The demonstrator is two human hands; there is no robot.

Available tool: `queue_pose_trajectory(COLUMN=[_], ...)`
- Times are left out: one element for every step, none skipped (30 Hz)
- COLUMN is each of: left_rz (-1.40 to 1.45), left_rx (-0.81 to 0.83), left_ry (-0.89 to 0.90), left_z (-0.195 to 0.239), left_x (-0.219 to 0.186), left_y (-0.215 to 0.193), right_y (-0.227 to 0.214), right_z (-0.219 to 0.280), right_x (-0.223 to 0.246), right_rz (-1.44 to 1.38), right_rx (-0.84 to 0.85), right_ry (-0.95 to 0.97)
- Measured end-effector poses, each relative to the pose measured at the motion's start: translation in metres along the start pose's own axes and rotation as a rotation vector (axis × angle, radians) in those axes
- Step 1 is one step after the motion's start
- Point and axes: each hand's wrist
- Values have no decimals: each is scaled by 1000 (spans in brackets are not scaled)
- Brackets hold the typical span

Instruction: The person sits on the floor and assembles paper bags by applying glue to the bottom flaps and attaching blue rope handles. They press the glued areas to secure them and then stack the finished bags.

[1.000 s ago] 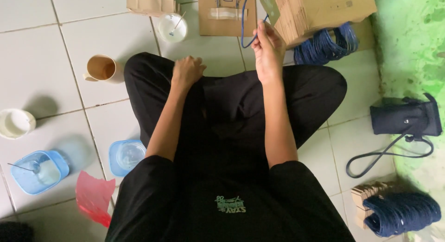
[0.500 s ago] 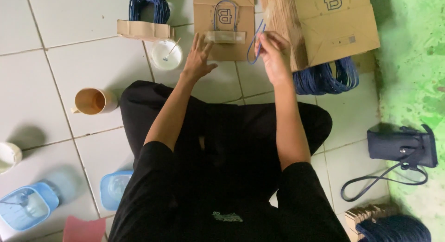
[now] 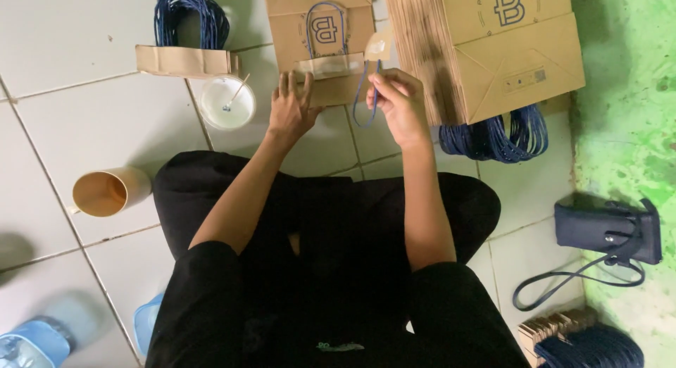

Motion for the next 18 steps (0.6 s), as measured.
queue_pose_trajectory(left_rz=[0, 5, 11, 13, 30, 48, 47, 42, 37, 37, 62, 87, 87, 111, 134, 134, 120, 106], left_rx=[3, -27, -54, -46, -11, 25, 25, 13, 5, 10, 2, -5, -7, 19, 49, 51, 47, 43], left_ry=[3, -19, -42, -40, -29, -19, -18, 5, 28, 27, 14, 0, 2, -26, -56, -57, -77, -98], left_z=[-3, -5, -4, -3, -5, -7, -9, -10, -9, -8, -10, -13, -14, -16, -14, -13, -13, -14], left_x=[1, 2, 2, 1, 2, 3, 5, 7, 8, 18, 26, 33, 30, 26, 22, 25, 29, 33], left_y=[2, 3, 6, 3, 0, -4, 1, 6, 11, 32, 53, 74, 51, 27, 4, 2, 1, -1], right_y=[-3, -6, -10, -12, -13, -13, -13, -12, -11, -5, -1, 4, 11, 18, 26, 28, 30, 33], right_z=[1, 2, 6, 14, 19, 24, 30, 35, 43, 49, 54, 60, 61, 62, 65, 65, 64, 63], right_x=[1, 2, 2, 2, 3, 4, 5, 6, 7, 6, 8, 9, 11, 12, 12, 8, 3, -1], right_rz=[-2, -9, -16, -17, 8, 34, 33, 129, 223, 221, 333, 444, 445, 483, 518, 517, 558, 600], right_rx=[-4, -10, -19, -25, -11, 3, 2, 67, 132, 130, 179, 227, 226, 260, 294, 294, 326, 358], right_ry=[1, 5, 14, 19, 17, 16, 16, 9, 7, 11, 1, -8, -10, 0, 16, 18, 22, 26])
Point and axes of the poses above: each hand's wrist, its own z-axis away from the middle knuckle, its own y-axis out of the palm, x = y × z
